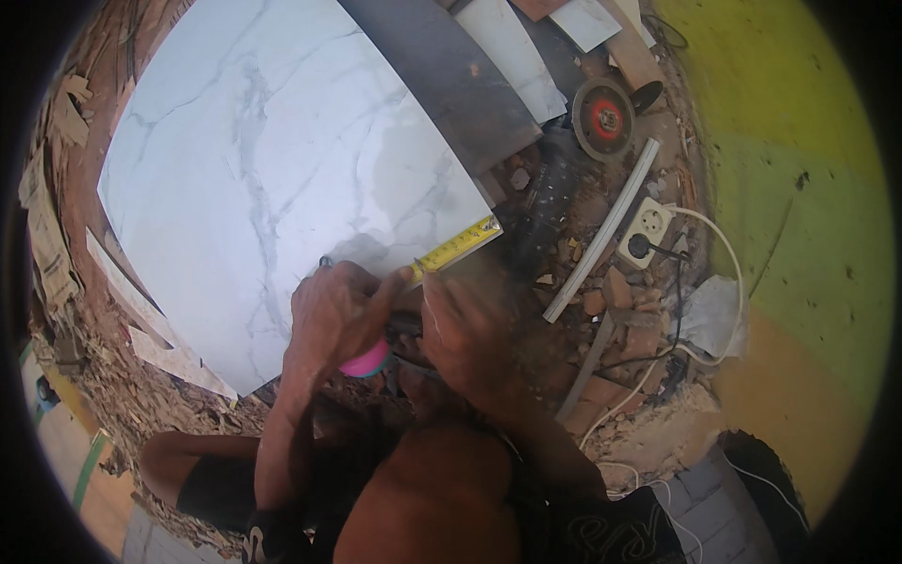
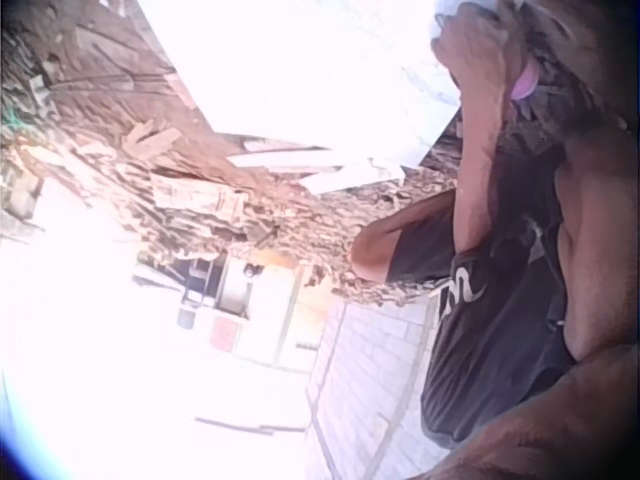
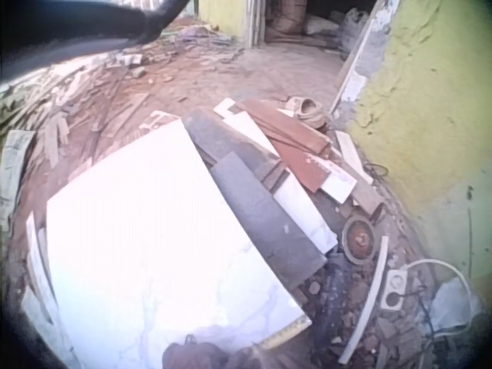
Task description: The person retrieves a large white marble-patterned tile from a water basin, places it on a pile of debris, and measures it with a tape measure. The person then uses a straight tile piece as a guide to mark a line on the tile surface.
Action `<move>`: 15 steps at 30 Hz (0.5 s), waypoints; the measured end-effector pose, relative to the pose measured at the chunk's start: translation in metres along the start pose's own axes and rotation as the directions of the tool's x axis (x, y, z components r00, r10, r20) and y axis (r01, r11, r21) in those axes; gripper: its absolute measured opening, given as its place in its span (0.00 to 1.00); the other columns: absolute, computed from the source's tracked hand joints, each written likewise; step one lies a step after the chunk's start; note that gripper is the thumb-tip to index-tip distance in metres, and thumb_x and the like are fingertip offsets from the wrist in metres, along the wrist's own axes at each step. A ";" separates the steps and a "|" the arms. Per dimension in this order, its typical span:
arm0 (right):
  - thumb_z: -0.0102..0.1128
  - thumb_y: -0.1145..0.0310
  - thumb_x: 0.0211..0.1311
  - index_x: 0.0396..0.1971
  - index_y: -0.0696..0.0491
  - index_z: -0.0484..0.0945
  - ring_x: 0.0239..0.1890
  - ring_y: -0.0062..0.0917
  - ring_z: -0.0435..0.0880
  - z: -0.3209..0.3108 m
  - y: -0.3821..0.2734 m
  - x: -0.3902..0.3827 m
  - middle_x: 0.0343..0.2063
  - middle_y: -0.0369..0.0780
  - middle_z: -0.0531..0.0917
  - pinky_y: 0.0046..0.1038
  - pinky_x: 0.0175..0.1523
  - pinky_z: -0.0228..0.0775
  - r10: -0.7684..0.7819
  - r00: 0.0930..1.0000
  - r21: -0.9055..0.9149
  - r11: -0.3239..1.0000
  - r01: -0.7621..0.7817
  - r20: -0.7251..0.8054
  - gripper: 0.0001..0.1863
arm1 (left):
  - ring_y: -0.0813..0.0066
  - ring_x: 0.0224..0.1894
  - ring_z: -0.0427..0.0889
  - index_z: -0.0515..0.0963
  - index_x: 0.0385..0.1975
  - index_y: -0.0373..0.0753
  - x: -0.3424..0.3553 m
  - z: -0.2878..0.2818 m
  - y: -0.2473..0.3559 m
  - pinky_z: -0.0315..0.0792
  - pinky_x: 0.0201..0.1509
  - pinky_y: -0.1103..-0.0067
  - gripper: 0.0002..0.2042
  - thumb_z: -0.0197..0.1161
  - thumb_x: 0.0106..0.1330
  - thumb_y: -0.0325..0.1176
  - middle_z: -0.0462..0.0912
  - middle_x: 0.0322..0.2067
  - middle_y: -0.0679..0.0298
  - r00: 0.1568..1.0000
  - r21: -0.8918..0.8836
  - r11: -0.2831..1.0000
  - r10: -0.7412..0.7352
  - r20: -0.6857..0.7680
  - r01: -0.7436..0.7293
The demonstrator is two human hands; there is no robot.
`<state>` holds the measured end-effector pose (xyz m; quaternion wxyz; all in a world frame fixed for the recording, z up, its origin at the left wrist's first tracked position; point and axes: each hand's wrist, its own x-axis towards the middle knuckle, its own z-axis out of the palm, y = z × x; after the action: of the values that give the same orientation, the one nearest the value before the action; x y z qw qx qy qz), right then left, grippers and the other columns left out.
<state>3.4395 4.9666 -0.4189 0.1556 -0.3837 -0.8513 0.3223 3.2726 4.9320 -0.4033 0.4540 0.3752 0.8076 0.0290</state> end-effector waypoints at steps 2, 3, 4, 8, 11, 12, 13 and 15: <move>0.62 0.85 0.55 0.42 0.66 0.80 0.28 0.39 0.81 -0.002 0.000 0.001 0.27 0.46 0.80 0.36 0.32 0.74 -0.006 1.000 0.006 1.000 0.006 0.006 0.13 | 0.47 0.25 0.79 0.81 0.14 0.32 -0.001 0.004 -0.001 0.69 0.39 0.61 0.26 0.62 0.65 0.52 0.78 0.14 0.49 0.999 0.010 0.999 0.033 -0.034 -0.033; 0.62 0.85 0.55 0.42 0.66 0.80 0.28 0.39 0.81 -0.002 0.000 0.001 0.27 0.46 0.80 0.36 0.32 0.74 -0.009 1.000 0.009 1.000 0.009 0.008 0.13 | 0.47 0.25 0.79 0.81 0.15 0.32 -0.002 0.003 0.000 0.69 0.39 0.61 0.26 0.62 0.65 0.51 0.78 0.14 0.49 1.000 0.005 1.000 0.013 -0.017 -0.013; 0.62 0.85 0.55 0.42 0.66 0.80 0.28 0.38 0.81 -0.003 0.001 0.000 0.27 0.46 0.80 0.36 0.32 0.74 0.006 1.000 -0.002 1.000 -0.006 0.019 0.13 | 0.47 0.25 0.79 0.81 0.15 0.32 0.000 0.001 0.003 0.69 0.39 0.61 0.26 0.62 0.64 0.51 0.78 0.14 0.49 1.000 -0.002 1.000 0.004 0.002 -0.004; 0.63 0.83 0.55 0.42 0.66 0.79 0.28 0.38 0.81 0.000 0.004 -0.003 0.26 0.46 0.79 0.35 0.32 0.74 0.005 1.000 -0.022 1.000 -0.005 0.005 0.13 | 0.46 0.23 0.80 0.83 0.16 0.32 0.001 -0.002 0.009 0.70 0.37 0.61 0.25 0.63 0.64 0.51 0.78 0.14 0.47 0.999 0.000 0.999 -0.037 0.034 0.037; 0.63 0.83 0.55 0.43 0.66 0.79 0.27 0.37 0.81 0.002 0.005 0.000 0.25 0.45 0.78 0.35 0.31 0.74 -0.041 0.999 0.003 0.999 0.041 -0.022 0.14 | 0.46 0.21 0.80 0.83 0.16 0.32 0.000 -0.003 0.009 0.72 0.35 0.61 0.25 0.63 0.64 0.50 0.78 0.13 0.47 0.999 0.007 0.999 -0.041 0.018 0.041; 0.63 0.83 0.54 0.43 0.66 0.79 0.27 0.37 0.80 0.001 0.006 0.001 0.25 0.45 0.78 0.35 0.31 0.74 -0.056 0.998 0.016 0.998 0.057 -0.027 0.14 | 0.46 0.21 0.79 0.83 0.16 0.32 -0.001 -0.002 0.009 0.72 0.34 0.61 0.25 0.63 0.64 0.50 0.78 0.13 0.47 1.000 0.003 1.000 -0.029 0.010 0.029; 0.63 0.84 0.54 0.43 0.66 0.79 0.27 0.37 0.80 0.002 0.006 0.001 0.25 0.45 0.78 0.34 0.31 0.74 -0.052 0.998 0.010 0.999 0.053 -0.035 0.14 | 0.46 0.20 0.79 0.82 0.15 0.32 -0.002 -0.003 0.009 0.73 0.33 0.61 0.25 0.63 0.64 0.50 0.77 0.13 0.47 1.000 0.002 1.000 -0.020 -0.002 0.020; 0.63 0.84 0.54 0.43 0.66 0.79 0.27 0.37 0.80 0.001 0.006 -0.001 0.25 0.45 0.78 0.34 0.30 0.74 -0.046 0.998 0.000 0.999 0.047 -0.048 0.14 | 0.46 0.19 0.79 0.82 0.15 0.31 -0.001 -0.002 0.011 0.73 0.31 0.62 0.25 0.64 0.64 0.49 0.77 0.12 0.47 1.000 0.003 1.000 -0.002 -0.012 0.002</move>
<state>3.4429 4.9688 -0.4238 0.1837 -0.3713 -0.8557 0.3100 3.2776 4.9400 -0.3967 0.4487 0.3750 0.8106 0.0298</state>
